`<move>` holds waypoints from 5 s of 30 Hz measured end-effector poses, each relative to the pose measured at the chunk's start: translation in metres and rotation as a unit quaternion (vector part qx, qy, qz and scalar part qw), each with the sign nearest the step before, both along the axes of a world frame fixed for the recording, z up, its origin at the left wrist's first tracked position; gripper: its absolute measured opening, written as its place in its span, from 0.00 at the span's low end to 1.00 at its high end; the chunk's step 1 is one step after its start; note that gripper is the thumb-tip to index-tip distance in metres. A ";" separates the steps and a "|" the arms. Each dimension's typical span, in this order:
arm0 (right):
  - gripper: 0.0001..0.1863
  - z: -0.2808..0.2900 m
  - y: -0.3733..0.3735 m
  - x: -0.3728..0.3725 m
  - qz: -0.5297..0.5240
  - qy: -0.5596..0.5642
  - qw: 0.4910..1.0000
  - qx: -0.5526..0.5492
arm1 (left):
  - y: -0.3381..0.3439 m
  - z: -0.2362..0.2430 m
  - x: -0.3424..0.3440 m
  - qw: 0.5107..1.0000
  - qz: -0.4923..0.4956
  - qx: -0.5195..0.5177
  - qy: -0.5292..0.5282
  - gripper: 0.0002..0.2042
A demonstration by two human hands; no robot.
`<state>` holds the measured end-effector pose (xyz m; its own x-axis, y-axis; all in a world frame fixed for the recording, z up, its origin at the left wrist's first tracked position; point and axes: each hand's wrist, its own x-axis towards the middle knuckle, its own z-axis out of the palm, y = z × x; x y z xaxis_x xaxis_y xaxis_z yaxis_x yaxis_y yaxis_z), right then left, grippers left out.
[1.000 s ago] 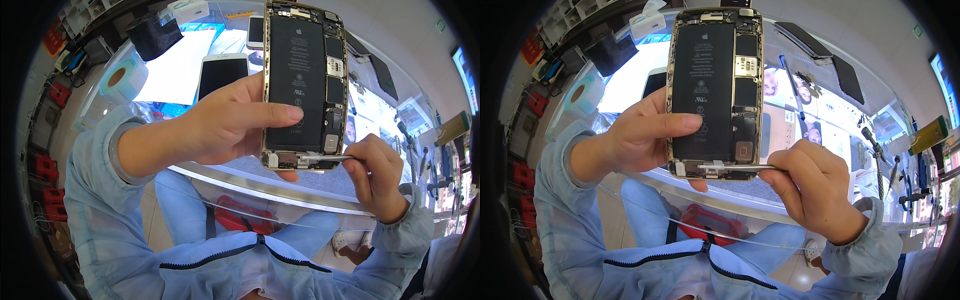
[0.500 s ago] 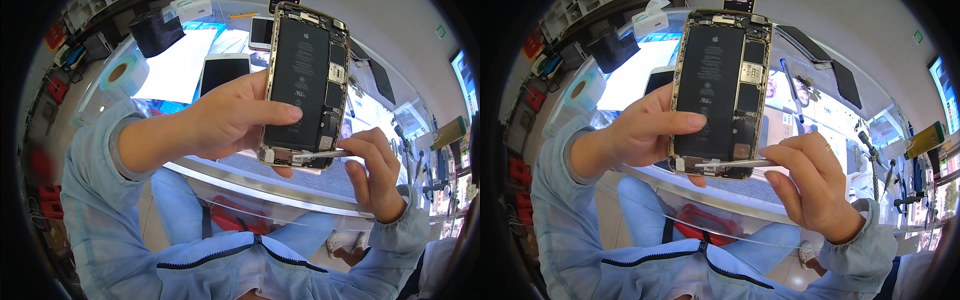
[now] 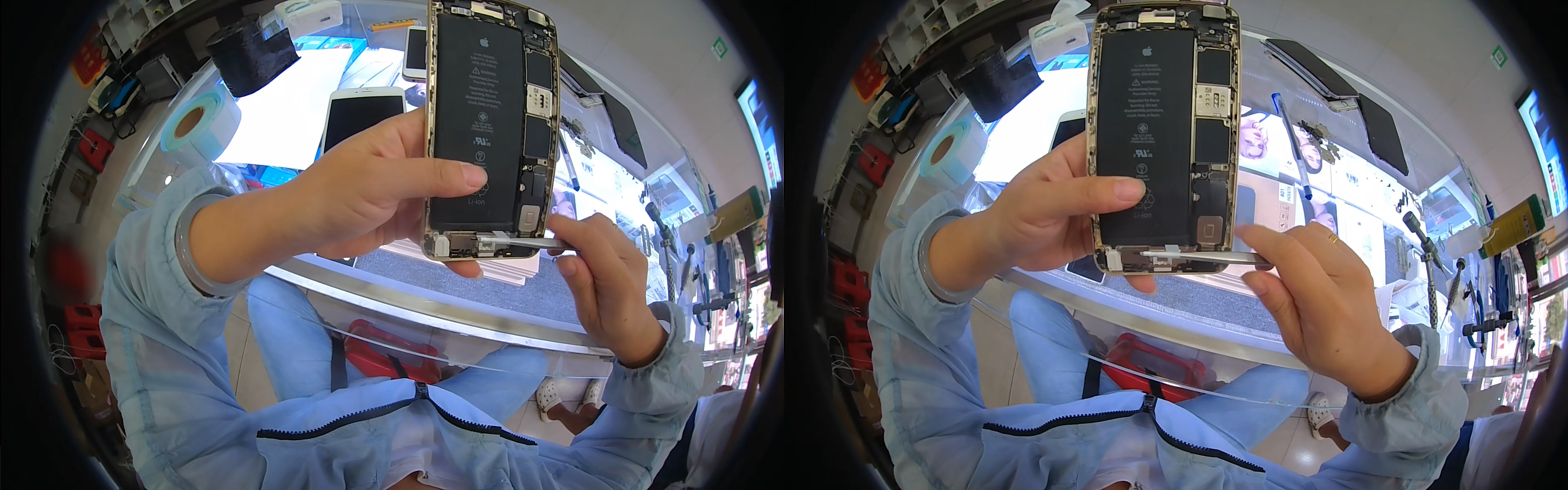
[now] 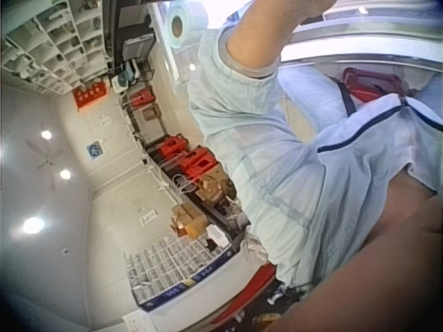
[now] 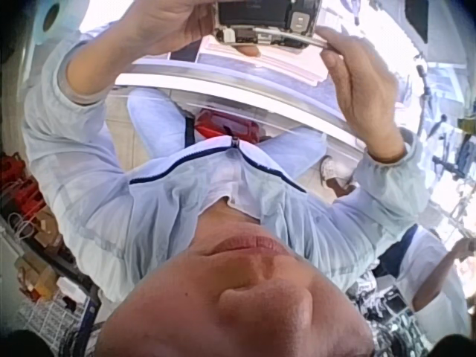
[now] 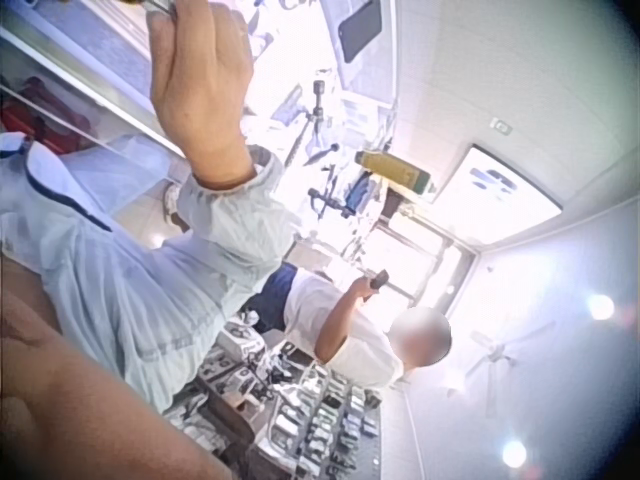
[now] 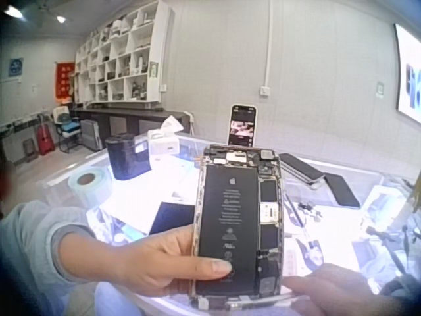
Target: The person holds a disassembled smartphone and uses a metal spudger to pry and lift internal components near the battery and bottom edge. They rotate the device to access different sides and continue prying along the frame while working on their lap.
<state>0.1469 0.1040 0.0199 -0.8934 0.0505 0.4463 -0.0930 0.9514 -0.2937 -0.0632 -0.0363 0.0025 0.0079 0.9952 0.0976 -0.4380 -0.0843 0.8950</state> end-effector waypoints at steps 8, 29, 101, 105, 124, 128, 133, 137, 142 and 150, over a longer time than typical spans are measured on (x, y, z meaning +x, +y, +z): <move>0.07 -0.002 0.008 -0.001 -0.003 0.013 1.000 -0.018 | -0.002 0.003 0.001 0.999 -0.019 -0.014 -0.031 0.21; 0.08 -0.001 0.007 -0.003 0.017 0.009 1.000 -0.020 | -0.001 0.002 0.002 0.999 -0.007 0.003 -0.036 0.21; 0.07 0.002 0.027 -0.003 -0.006 0.115 0.992 0.058 | -0.001 -0.001 0.006 0.997 0.053 0.048 0.000 0.21; 0.06 0.003 0.030 -0.004 -0.011 0.128 0.990 0.061 | -0.001 -0.002 0.007 0.997 0.058 0.052 0.005 0.21; 0.07 0.007 0.045 0.002 0.022 0.159 0.980 0.114 | 0.002 -0.004 0.002 0.996 0.061 0.061 0.011 0.21; 0.07 0.010 0.046 0.003 0.030 0.166 0.977 0.131 | 0.002 -0.003 0.002 0.996 0.058 0.068 0.002 0.21; 0.08 0.010 0.033 0.002 0.005 0.135 0.981 0.138 | 0.003 -0.003 0.001 0.997 0.054 0.058 -0.005 0.21; 0.08 0.014 0.026 0.000 -0.012 0.098 0.994 0.053 | 0.002 -0.005 0.003 0.998 0.047 0.049 -0.015 0.21; 0.08 0.008 0.026 0.001 0.008 0.073 0.997 0.028 | 0.002 -0.005 0.002 0.999 0.034 0.037 -0.007 0.22; 0.08 -0.004 0.026 0.003 0.000 0.033 0.999 -0.005 | -0.003 0.001 0.005 1.000 0.005 0.001 -0.028 0.22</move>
